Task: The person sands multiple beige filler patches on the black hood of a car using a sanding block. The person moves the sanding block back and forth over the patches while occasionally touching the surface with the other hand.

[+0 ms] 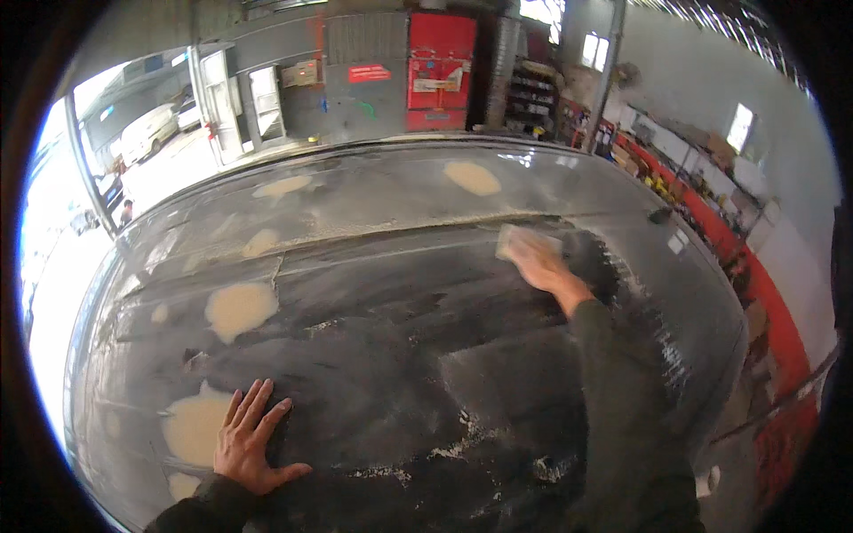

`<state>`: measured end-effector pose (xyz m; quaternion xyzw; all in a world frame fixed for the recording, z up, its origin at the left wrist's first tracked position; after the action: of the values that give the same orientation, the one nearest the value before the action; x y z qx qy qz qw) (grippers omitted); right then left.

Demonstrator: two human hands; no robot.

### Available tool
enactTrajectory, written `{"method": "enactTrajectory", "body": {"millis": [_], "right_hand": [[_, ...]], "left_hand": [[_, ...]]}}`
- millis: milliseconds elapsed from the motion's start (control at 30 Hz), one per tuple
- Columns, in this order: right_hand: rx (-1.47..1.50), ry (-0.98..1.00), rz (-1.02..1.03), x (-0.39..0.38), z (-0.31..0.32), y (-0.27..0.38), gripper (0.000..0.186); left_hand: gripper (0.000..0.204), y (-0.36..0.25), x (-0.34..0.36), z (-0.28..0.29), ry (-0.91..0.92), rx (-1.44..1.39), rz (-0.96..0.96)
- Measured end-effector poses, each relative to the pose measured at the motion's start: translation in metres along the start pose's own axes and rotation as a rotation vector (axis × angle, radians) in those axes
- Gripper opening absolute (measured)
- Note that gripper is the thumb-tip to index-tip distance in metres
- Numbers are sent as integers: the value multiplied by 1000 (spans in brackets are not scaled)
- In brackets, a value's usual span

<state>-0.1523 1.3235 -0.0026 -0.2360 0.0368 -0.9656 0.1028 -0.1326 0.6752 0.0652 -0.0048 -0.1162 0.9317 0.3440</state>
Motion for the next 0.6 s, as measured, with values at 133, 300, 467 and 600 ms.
{"method": "enactTrajectory", "body": {"millis": [133, 300, 467, 600], "right_hand": [[59, 203, -436, 20, 42, 44, 74], [303, 28, 221, 26, 38, 211, 92], [343, 106, -143, -41, 64, 60, 73], [50, 92, -462, -92, 65, -15, 75]], "left_hand": [[101, -3, -4, 2, 12, -21, 32], [104, 10, -9, -2, -20, 2, 10], [105, 15, -21, -1, 9, 32, 66], [105, 2, 2, -4, 6, 6, 7]]}}
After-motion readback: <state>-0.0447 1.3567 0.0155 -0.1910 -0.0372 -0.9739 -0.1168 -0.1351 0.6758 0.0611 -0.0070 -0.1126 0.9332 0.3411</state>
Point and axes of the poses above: each hand's wrist, its own x-axis towards the middle knuckle, its own z-axis out of the back of the hand, y = z × x, the point moved 2 cm from there along x, towards the middle knuckle, and after that the axes turned 10 degrees about z, right-handed, at the moved point
